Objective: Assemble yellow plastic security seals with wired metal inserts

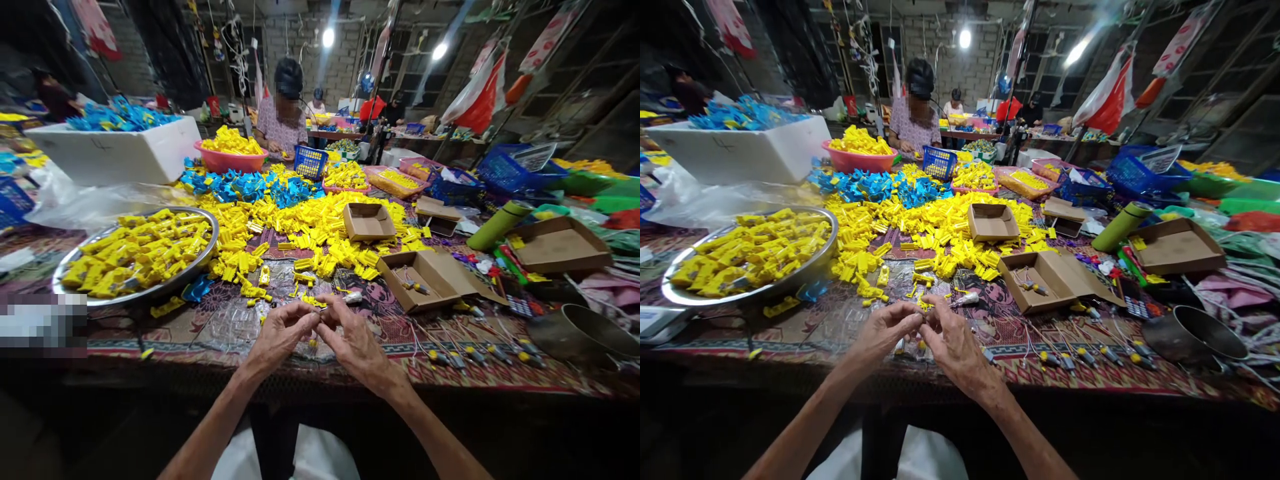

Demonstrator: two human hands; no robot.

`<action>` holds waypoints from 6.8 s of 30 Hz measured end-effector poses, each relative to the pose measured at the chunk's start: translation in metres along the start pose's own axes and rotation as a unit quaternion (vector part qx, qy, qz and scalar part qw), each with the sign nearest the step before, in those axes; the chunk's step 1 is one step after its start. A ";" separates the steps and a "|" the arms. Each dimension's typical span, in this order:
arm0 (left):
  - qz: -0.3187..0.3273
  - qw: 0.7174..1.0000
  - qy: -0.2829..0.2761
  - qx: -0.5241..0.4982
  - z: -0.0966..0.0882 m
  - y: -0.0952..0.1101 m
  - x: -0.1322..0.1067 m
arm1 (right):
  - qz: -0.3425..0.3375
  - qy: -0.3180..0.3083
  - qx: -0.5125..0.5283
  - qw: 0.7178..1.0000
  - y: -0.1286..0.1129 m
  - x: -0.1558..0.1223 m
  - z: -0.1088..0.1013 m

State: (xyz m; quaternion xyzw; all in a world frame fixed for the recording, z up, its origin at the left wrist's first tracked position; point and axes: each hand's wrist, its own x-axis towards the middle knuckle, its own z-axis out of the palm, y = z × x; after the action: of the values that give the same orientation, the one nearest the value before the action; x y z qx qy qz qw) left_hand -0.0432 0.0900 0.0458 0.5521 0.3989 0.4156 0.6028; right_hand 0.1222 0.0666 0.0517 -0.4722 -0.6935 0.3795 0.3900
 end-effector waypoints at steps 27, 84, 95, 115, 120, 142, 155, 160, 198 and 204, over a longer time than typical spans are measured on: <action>-0.085 0.970 0.003 -0.229 -0.022 0.000 -0.002 | 0.054 -0.125 0.251 0.958 0.027 0.006 0.028; -0.110 0.947 -0.002 -0.302 -0.033 -0.016 -0.019 | 0.182 -0.020 0.377 0.908 0.025 -0.028 0.044; -0.050 0.966 -0.011 -0.255 -0.022 -0.013 -0.020 | 0.122 -0.088 0.385 0.910 0.022 -0.030 0.033; -0.041 0.977 0.108 -0.181 -0.005 -0.021 -0.020 | 0.129 -0.001 0.311 0.942 0.018 -0.009 0.040; -0.058 0.972 0.117 -0.195 -0.007 -0.023 -0.021 | 0.139 0.003 0.258 0.956 0.017 -0.006 0.036; -0.103 0.990 -0.073 -0.058 -0.023 -0.009 -0.031 | 0.083 -0.021 0.092 0.992 0.013 -0.013 0.014; -0.111 0.986 -0.083 -0.089 -0.022 -0.015 -0.030 | 0.080 -0.027 0.081 0.993 0.015 -0.024 0.012; -0.128 0.984 -0.106 -0.068 -0.021 -0.012 -0.032 | 0.070 -0.033 0.089 0.993 0.014 -0.027 0.011; 0.029 0.876 -0.056 0.478 -0.036 -0.026 -0.049 | -0.034 0.066 -0.168 0.983 0.035 -0.030 0.006; 0.044 0.886 -0.067 0.457 -0.042 -0.031 -0.055 | -0.073 0.046 -0.145 0.986 0.043 -0.014 0.030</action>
State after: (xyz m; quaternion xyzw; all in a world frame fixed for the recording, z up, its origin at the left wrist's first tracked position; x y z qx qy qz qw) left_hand -0.0996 0.0512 0.0130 0.8101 0.4782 0.1755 0.2902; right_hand 0.1139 0.0603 -0.0011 -0.4888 -0.7553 0.2232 0.3753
